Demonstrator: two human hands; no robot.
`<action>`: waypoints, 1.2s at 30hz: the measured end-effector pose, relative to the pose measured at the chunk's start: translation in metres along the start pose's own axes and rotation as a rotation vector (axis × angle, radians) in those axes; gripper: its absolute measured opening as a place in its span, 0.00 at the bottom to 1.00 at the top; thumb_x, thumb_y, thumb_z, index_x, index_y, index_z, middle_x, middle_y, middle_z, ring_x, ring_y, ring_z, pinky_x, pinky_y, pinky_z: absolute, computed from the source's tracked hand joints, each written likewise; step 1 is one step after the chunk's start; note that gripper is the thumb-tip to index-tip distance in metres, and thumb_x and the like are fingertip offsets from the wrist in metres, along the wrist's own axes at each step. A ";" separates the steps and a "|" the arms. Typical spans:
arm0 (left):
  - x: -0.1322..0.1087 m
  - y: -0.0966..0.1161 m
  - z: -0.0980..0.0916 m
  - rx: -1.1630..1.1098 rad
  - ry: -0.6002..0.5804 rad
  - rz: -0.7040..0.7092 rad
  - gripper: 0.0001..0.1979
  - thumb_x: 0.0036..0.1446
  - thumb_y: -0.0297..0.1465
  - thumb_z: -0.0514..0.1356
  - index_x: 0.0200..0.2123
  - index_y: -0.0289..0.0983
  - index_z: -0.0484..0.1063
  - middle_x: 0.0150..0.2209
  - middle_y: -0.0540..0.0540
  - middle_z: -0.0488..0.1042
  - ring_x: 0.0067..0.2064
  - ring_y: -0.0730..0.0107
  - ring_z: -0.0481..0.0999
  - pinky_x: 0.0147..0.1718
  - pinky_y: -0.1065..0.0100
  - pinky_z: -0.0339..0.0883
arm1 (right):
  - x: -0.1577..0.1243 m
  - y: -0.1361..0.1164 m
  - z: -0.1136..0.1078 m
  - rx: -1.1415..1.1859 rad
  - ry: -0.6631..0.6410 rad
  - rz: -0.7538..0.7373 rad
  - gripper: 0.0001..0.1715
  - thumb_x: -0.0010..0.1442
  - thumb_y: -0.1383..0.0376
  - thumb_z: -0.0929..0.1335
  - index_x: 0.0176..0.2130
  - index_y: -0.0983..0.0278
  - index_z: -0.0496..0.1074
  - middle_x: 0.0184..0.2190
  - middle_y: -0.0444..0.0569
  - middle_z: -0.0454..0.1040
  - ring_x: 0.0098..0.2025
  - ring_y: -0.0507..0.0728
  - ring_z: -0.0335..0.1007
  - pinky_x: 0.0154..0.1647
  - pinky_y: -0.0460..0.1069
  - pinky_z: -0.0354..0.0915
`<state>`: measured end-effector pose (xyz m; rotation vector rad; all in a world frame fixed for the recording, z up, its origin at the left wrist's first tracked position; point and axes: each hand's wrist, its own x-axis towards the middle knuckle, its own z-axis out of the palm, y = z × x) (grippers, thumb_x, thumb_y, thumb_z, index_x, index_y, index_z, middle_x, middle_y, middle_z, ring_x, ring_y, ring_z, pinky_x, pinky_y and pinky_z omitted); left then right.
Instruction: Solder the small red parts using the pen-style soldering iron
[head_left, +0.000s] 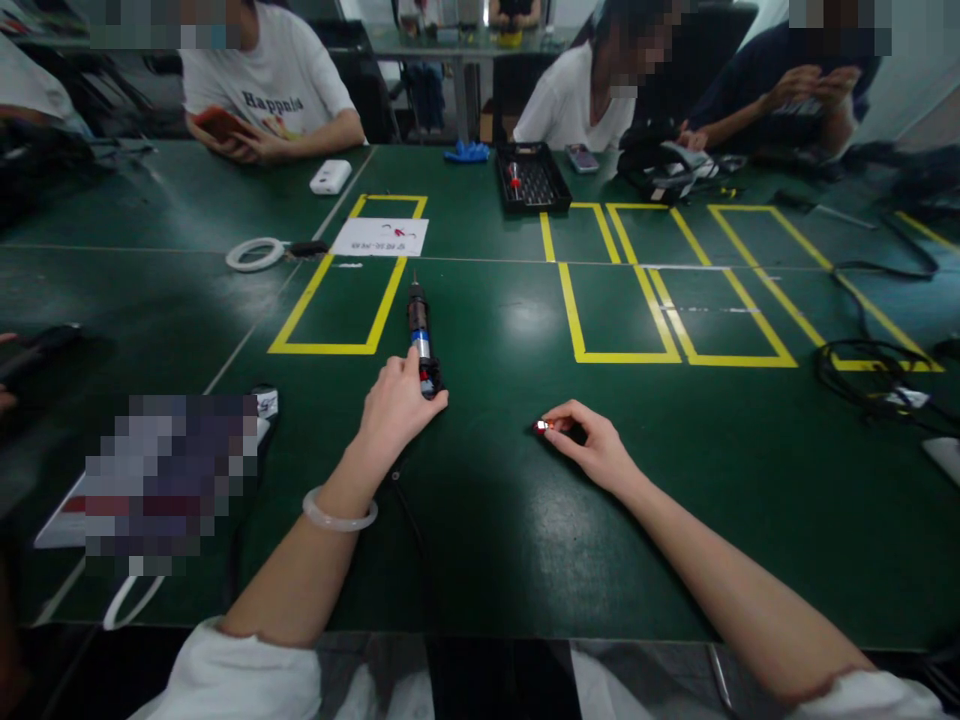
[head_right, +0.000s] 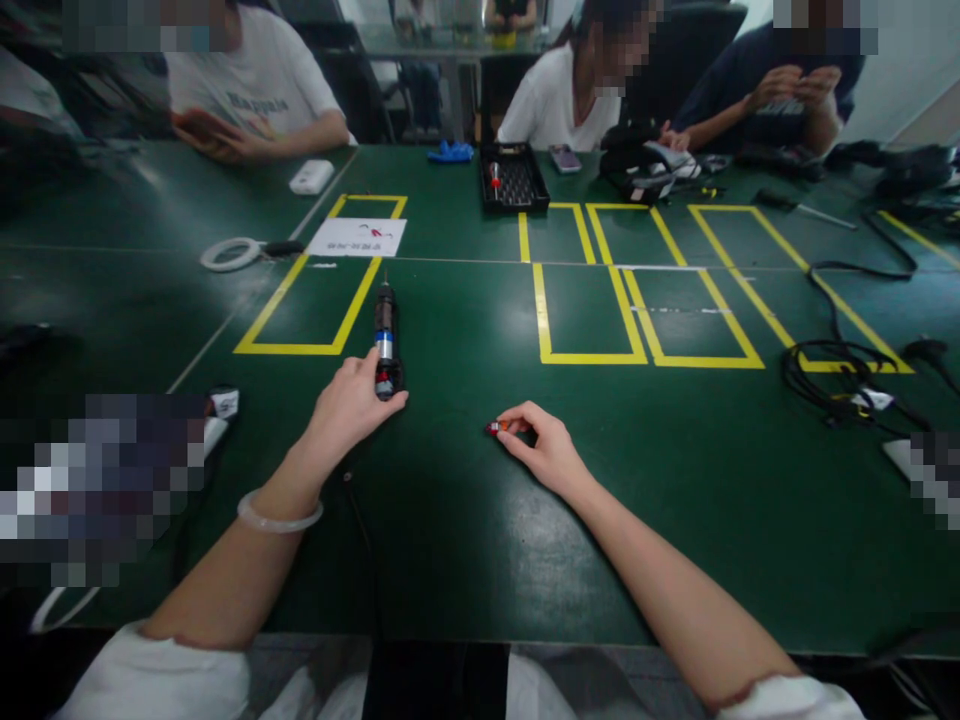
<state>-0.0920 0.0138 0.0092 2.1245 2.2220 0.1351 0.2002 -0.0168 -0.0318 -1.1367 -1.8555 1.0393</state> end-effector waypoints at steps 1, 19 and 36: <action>-0.003 0.008 0.001 -0.014 0.000 0.029 0.35 0.56 0.44 0.56 0.62 0.34 0.55 0.47 0.36 0.67 0.46 0.51 0.72 0.39 0.60 0.69 | 0.000 0.001 0.000 0.005 0.014 0.002 0.09 0.61 0.62 0.69 0.43 0.62 0.73 0.34 0.47 0.73 0.35 0.54 0.69 0.39 0.50 0.66; -0.040 0.107 0.021 -0.159 0.007 0.363 0.41 0.53 0.42 0.63 0.65 0.36 0.51 0.49 0.38 0.66 0.48 0.55 0.69 0.44 0.59 0.66 | 0.002 0.007 -0.002 -0.125 0.106 0.006 0.09 0.62 0.62 0.67 0.43 0.63 0.73 0.33 0.48 0.74 0.34 0.55 0.70 0.38 0.51 0.67; -0.042 0.109 0.022 -0.192 -0.002 0.389 0.41 0.53 0.44 0.63 0.65 0.36 0.51 0.48 0.38 0.66 0.48 0.55 0.68 0.45 0.59 0.65 | 0.001 0.005 0.001 -0.199 0.134 -0.068 0.11 0.64 0.62 0.66 0.45 0.61 0.76 0.38 0.51 0.75 0.39 0.58 0.73 0.42 0.54 0.70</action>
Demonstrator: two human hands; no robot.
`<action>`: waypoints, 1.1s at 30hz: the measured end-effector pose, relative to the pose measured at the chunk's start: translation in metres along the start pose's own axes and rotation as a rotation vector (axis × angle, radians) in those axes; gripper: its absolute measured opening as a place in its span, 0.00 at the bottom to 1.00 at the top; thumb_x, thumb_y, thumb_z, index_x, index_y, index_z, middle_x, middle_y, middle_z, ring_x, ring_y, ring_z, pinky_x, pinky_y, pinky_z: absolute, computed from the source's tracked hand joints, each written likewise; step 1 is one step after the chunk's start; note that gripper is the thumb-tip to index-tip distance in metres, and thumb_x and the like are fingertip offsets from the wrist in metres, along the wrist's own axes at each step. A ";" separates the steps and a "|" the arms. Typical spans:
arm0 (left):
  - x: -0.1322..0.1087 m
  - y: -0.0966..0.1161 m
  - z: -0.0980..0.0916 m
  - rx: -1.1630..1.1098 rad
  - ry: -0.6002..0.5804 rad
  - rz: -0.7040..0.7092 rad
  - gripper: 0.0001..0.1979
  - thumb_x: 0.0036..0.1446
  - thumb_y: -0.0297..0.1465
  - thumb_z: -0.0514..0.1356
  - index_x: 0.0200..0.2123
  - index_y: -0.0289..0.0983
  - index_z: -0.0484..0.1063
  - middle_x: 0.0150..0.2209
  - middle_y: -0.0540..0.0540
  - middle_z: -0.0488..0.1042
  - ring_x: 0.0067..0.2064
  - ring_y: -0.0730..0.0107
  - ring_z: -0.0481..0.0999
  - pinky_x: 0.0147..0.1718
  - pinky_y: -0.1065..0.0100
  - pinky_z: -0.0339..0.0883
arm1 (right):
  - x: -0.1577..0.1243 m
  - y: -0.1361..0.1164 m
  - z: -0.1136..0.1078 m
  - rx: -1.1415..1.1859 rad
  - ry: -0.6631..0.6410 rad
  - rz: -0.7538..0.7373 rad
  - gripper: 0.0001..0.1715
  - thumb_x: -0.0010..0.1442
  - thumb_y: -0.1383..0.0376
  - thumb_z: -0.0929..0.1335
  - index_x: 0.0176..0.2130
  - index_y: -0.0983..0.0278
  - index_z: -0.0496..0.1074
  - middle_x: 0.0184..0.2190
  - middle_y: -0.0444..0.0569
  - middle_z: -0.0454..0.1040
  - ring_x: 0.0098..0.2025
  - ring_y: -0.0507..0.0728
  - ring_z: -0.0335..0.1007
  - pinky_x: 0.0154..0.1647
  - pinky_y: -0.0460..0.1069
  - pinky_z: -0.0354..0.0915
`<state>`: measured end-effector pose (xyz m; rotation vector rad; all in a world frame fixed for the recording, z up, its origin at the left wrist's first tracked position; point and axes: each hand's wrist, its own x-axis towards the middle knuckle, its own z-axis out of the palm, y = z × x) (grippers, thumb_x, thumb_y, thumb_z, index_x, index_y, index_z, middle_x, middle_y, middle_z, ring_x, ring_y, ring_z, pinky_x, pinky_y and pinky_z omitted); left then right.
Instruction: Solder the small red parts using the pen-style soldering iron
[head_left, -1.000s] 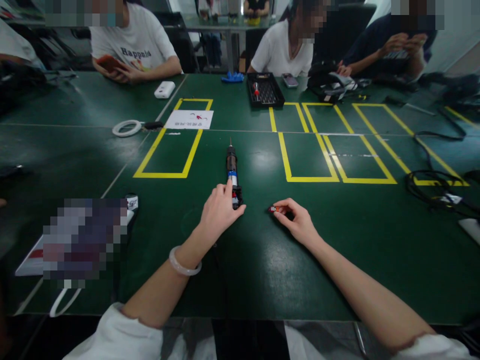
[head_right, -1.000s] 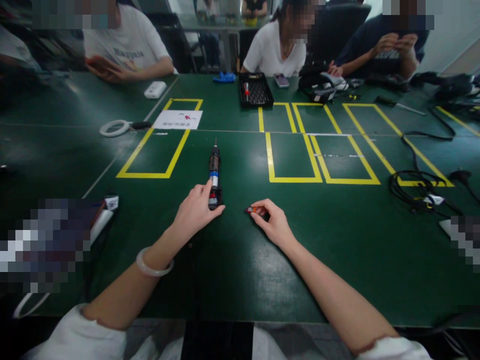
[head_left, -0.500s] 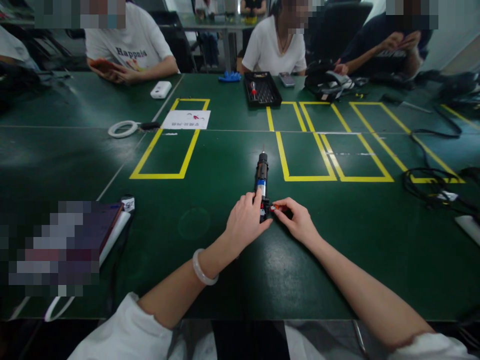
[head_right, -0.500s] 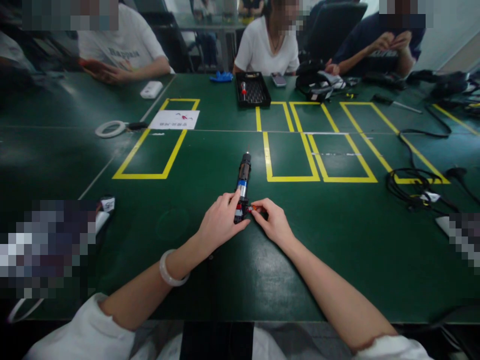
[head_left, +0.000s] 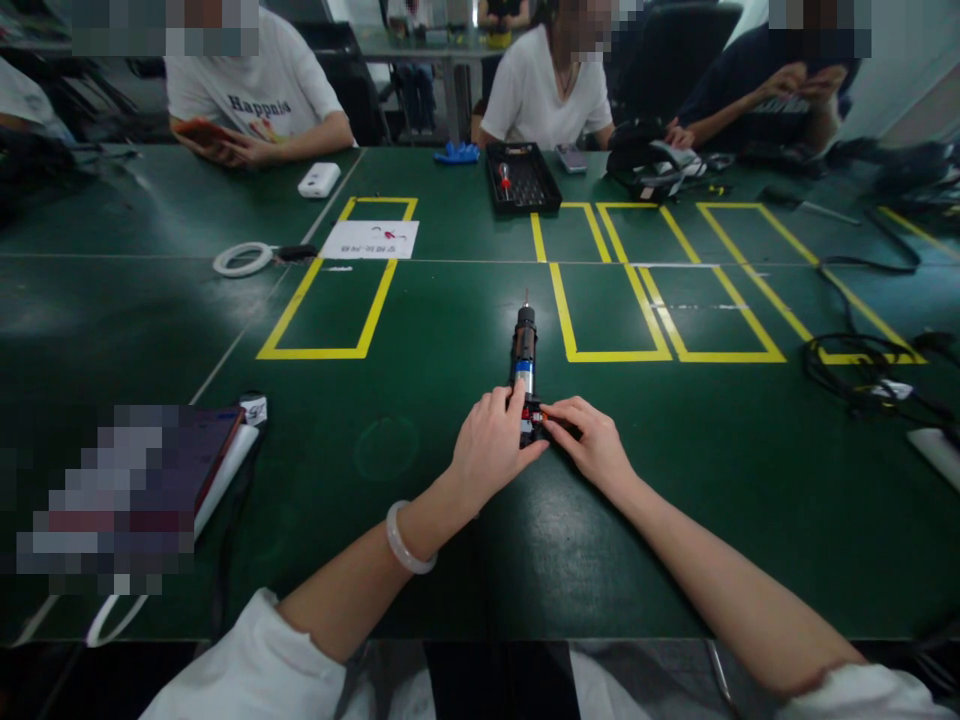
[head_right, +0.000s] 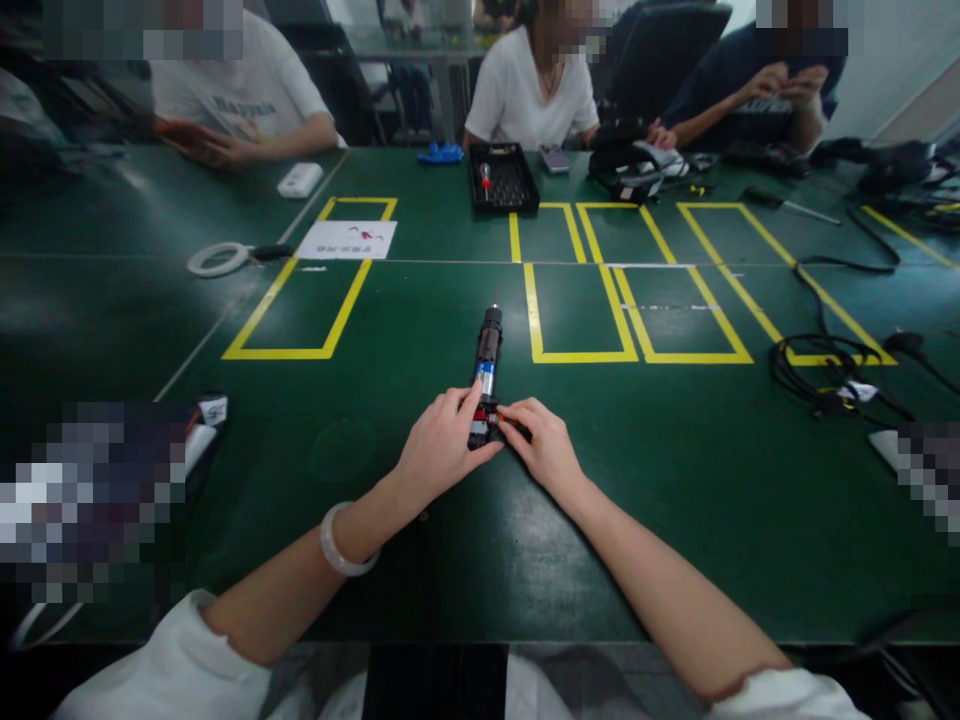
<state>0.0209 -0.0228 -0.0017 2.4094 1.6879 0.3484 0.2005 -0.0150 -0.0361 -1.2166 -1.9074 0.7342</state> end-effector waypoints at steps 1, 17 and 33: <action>0.000 0.000 0.000 0.001 0.000 0.001 0.41 0.53 0.44 0.63 0.65 0.36 0.51 0.48 0.38 0.66 0.48 0.55 0.68 0.45 0.59 0.65 | 0.000 0.000 0.000 0.009 0.008 0.023 0.10 0.64 0.62 0.67 0.44 0.61 0.76 0.36 0.51 0.75 0.37 0.57 0.73 0.39 0.53 0.70; 0.005 -0.005 -0.004 0.099 0.034 -0.057 0.37 0.56 0.45 0.59 0.65 0.40 0.52 0.47 0.39 0.65 0.46 0.55 0.69 0.42 0.60 0.65 | -0.002 -0.011 -0.005 0.126 -0.091 0.077 0.12 0.62 0.65 0.66 0.46 0.61 0.75 0.34 0.47 0.78 0.32 0.54 0.73 0.36 0.50 0.68; 0.003 -0.089 -0.032 0.352 -0.024 -0.191 0.34 0.63 0.47 0.49 0.68 0.40 0.48 0.52 0.34 0.63 0.46 0.51 0.68 0.41 0.58 0.63 | -0.002 -0.003 -0.005 0.162 -0.211 -0.007 0.18 0.63 0.69 0.66 0.53 0.60 0.69 0.44 0.49 0.76 0.44 0.55 0.71 0.48 0.52 0.67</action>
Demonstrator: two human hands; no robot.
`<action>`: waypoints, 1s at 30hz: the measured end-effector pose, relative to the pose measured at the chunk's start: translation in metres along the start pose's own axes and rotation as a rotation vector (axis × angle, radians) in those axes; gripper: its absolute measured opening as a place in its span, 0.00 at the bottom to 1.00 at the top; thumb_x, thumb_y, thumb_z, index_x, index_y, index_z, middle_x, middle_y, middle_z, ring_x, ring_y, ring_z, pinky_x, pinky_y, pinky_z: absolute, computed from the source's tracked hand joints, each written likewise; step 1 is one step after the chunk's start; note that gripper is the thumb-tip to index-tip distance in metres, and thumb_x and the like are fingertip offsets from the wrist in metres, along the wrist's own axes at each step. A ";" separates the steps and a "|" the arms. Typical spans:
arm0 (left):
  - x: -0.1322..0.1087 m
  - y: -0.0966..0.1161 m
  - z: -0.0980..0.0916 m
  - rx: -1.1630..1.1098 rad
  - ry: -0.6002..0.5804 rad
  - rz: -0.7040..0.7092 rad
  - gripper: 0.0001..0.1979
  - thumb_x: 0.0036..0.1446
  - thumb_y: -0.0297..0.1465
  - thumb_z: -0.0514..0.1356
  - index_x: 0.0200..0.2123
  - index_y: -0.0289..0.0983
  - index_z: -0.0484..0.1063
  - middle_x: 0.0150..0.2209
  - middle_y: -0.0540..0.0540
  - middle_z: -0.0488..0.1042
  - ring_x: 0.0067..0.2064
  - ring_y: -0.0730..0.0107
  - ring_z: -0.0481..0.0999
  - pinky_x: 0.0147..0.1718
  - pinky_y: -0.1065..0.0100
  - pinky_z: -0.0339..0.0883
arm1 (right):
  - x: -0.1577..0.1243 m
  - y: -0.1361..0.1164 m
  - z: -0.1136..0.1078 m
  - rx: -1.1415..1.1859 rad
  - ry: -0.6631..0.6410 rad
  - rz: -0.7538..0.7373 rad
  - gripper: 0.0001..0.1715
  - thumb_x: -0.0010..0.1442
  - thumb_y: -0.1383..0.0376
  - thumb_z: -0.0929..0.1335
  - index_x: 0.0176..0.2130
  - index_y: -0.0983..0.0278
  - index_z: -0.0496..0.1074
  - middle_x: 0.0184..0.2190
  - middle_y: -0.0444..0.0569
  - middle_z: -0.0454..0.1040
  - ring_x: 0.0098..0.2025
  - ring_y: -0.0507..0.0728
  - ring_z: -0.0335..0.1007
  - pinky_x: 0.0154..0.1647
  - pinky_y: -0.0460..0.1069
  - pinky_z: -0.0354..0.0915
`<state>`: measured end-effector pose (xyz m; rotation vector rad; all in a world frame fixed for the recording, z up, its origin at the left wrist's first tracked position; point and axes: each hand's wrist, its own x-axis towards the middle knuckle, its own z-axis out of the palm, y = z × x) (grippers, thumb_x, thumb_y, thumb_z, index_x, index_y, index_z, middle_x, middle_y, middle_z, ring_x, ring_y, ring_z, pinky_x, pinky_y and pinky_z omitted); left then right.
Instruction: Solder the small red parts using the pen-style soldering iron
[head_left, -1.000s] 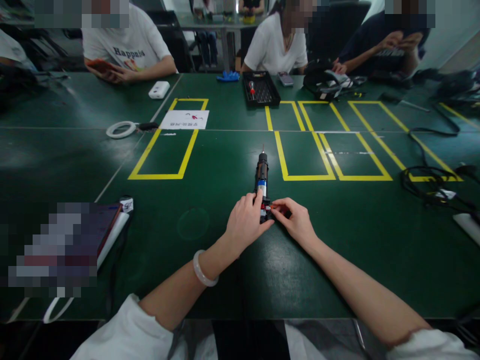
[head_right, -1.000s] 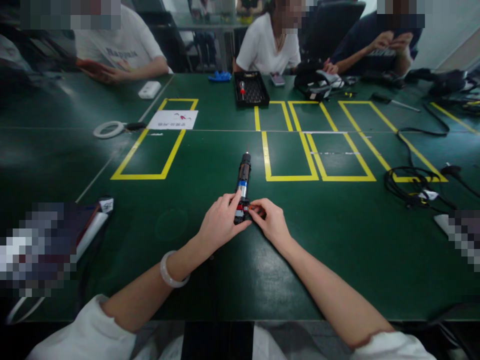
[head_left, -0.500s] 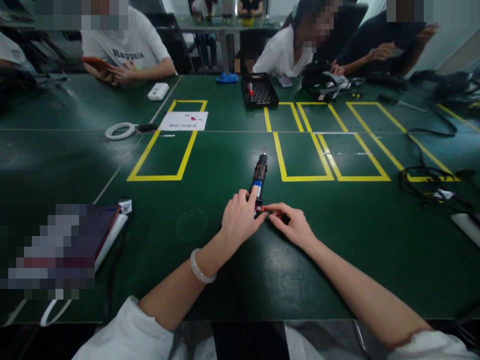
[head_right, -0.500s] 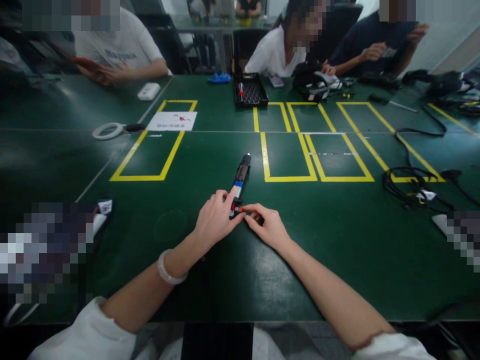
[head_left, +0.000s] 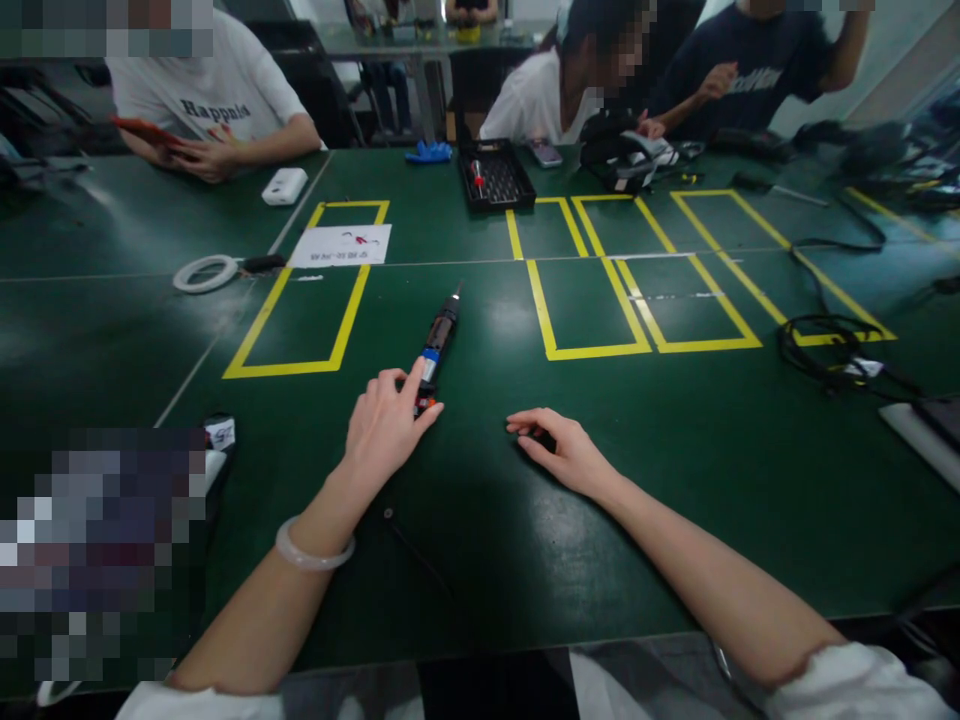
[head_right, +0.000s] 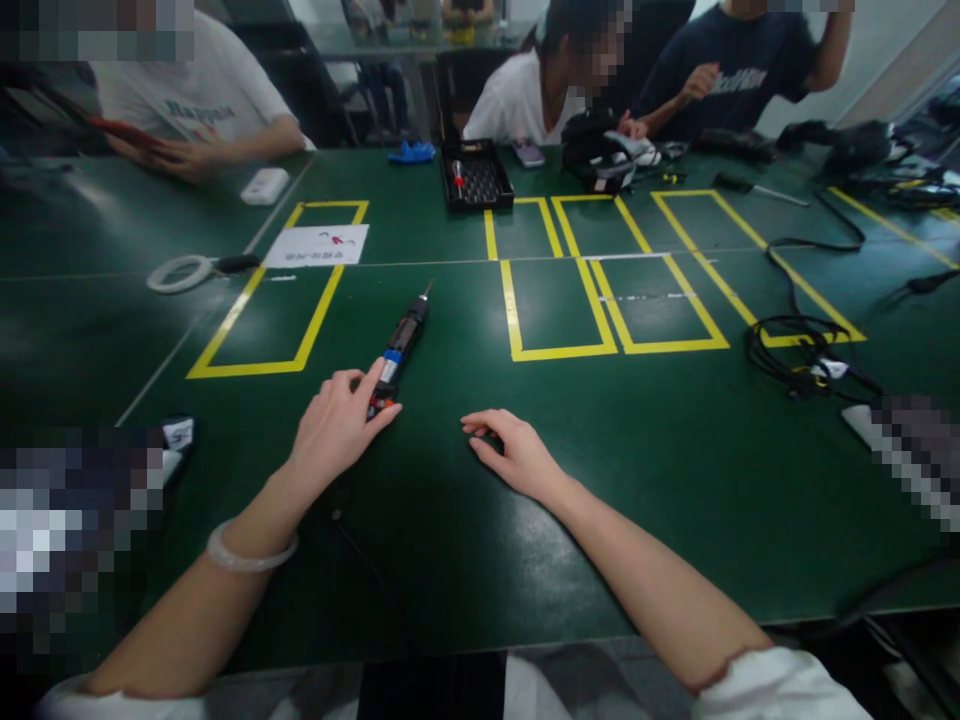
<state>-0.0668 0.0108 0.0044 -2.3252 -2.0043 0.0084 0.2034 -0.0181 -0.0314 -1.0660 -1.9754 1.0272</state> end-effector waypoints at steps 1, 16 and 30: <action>0.002 -0.012 0.001 0.015 -0.007 -0.030 0.34 0.63 0.47 0.48 0.68 0.40 0.48 0.53 0.34 0.63 0.46 0.50 0.68 0.42 0.57 0.64 | 0.000 0.000 0.000 0.000 -0.003 -0.004 0.18 0.63 0.69 0.66 0.52 0.60 0.70 0.44 0.49 0.76 0.44 0.55 0.71 0.48 0.52 0.67; 0.014 -0.138 -0.001 0.030 -0.091 -0.411 0.36 0.62 0.52 0.45 0.65 0.35 0.52 0.57 0.27 0.60 0.54 0.34 0.64 0.44 0.47 0.63 | 0.003 -0.004 -0.003 -0.046 -0.032 0.011 0.14 0.63 0.70 0.65 0.48 0.62 0.73 0.42 0.51 0.76 0.44 0.56 0.72 0.47 0.53 0.67; 0.009 -0.138 0.009 0.041 0.120 -0.515 0.22 0.55 0.44 0.59 0.46 0.34 0.68 0.49 0.34 0.67 0.48 0.48 0.69 0.41 0.57 0.63 | 0.003 -0.003 -0.003 -0.059 -0.040 0.009 0.13 0.63 0.69 0.66 0.47 0.62 0.73 0.41 0.50 0.76 0.43 0.56 0.71 0.47 0.52 0.67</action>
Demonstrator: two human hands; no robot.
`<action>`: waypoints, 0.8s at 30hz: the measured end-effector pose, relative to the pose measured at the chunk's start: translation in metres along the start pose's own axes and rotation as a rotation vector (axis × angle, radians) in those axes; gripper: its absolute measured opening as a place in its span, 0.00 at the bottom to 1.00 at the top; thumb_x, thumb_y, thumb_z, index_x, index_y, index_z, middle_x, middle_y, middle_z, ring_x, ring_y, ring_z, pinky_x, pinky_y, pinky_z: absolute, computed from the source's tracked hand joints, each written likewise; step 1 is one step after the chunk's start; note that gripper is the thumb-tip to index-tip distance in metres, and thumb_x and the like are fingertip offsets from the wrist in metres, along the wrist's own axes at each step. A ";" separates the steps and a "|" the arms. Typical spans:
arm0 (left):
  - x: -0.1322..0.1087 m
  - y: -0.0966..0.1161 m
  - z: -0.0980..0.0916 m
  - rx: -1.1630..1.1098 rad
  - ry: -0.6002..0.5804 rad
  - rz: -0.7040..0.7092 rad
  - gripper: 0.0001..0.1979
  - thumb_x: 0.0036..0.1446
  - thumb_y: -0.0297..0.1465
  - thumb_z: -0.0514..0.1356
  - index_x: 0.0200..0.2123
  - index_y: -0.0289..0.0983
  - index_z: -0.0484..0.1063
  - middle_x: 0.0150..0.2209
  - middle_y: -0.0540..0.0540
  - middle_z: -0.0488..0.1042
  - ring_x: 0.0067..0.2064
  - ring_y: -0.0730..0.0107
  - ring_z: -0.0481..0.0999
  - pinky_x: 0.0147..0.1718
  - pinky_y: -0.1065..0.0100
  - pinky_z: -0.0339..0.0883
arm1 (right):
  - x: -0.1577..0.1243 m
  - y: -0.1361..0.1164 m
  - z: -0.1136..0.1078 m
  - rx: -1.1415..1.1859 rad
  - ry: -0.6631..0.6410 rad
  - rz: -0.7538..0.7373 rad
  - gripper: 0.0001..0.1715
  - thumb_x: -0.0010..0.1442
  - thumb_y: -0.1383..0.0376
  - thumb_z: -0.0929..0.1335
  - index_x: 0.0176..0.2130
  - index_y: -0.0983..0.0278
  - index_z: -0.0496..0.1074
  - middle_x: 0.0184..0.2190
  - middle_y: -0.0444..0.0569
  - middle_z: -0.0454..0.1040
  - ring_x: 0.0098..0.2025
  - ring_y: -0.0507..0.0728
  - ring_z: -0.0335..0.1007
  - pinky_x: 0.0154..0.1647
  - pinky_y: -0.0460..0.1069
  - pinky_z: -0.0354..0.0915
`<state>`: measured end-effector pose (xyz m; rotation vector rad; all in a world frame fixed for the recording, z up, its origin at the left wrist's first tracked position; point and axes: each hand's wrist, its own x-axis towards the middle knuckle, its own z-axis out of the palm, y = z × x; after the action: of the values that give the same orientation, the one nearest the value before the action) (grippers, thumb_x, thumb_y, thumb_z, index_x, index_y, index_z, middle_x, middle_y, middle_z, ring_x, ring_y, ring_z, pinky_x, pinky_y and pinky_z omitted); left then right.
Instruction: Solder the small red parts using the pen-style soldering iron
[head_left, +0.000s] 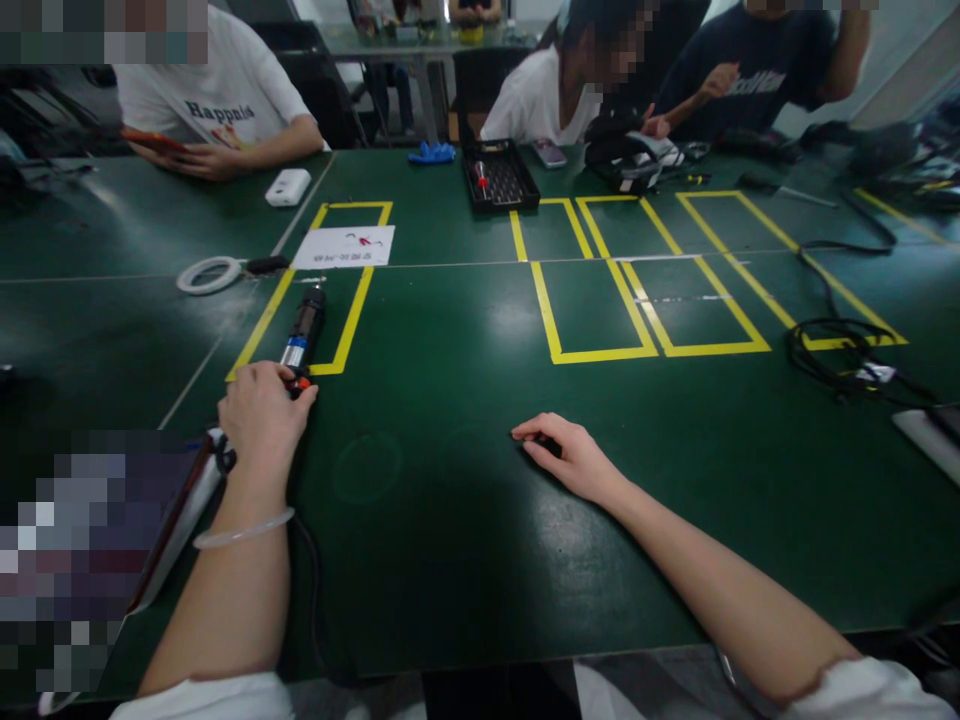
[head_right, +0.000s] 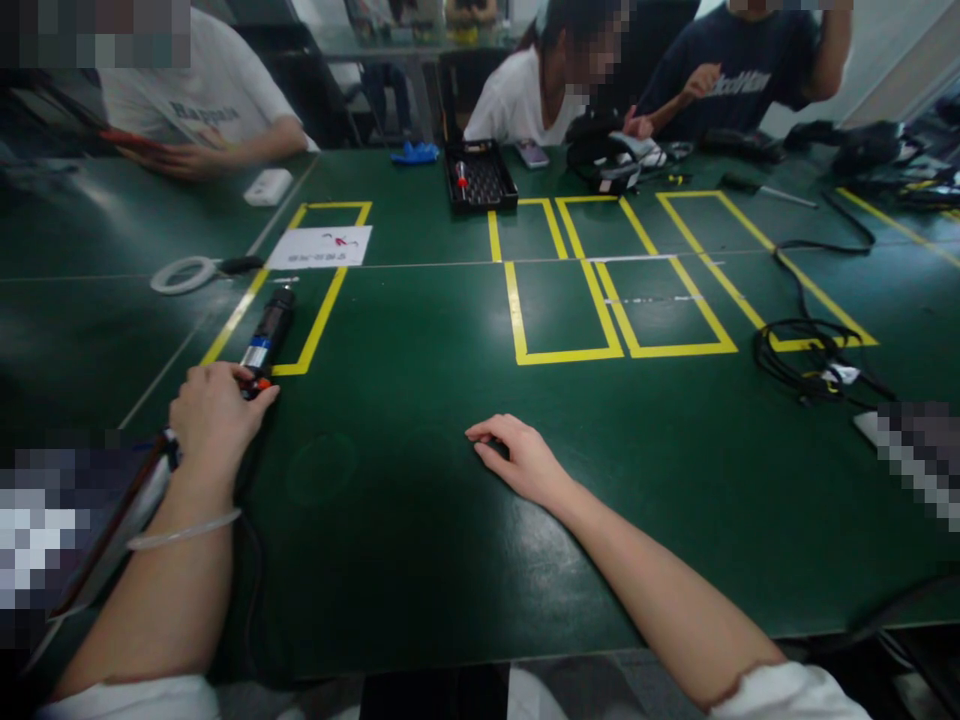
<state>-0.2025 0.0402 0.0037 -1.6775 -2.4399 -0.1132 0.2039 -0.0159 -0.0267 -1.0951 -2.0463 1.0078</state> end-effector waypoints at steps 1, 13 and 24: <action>0.000 0.000 -0.001 0.002 0.002 0.009 0.20 0.56 0.44 0.57 0.44 0.34 0.69 0.48 0.34 0.68 0.47 0.48 0.70 0.41 0.57 0.63 | 0.000 0.000 0.000 -0.003 -0.001 -0.001 0.12 0.64 0.69 0.66 0.47 0.62 0.73 0.41 0.50 0.76 0.43 0.56 0.71 0.47 0.52 0.67; -0.056 0.113 -0.050 -1.060 -0.512 0.408 0.22 0.59 0.40 0.57 0.52 0.34 0.71 0.42 0.42 0.77 0.41 0.65 0.77 0.45 0.64 0.69 | 0.001 0.000 0.000 0.061 0.007 0.002 0.13 0.63 0.70 0.65 0.48 0.62 0.73 0.40 0.49 0.77 0.43 0.55 0.73 0.47 0.52 0.66; -0.101 0.159 -0.025 -1.346 -1.380 0.553 0.40 0.60 0.36 0.60 0.69 0.40 0.42 0.34 0.49 0.72 0.36 0.70 0.72 0.37 0.66 0.65 | 0.000 0.000 0.007 0.379 -0.101 0.065 0.14 0.61 0.63 0.69 0.47 0.64 0.71 0.32 0.45 0.76 0.32 0.51 0.69 0.36 0.48 0.66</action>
<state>-0.0166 0.0005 0.0029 -4.0309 -2.4201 -0.9732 0.1984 -0.0177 -0.0308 -0.9294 -1.8021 1.4393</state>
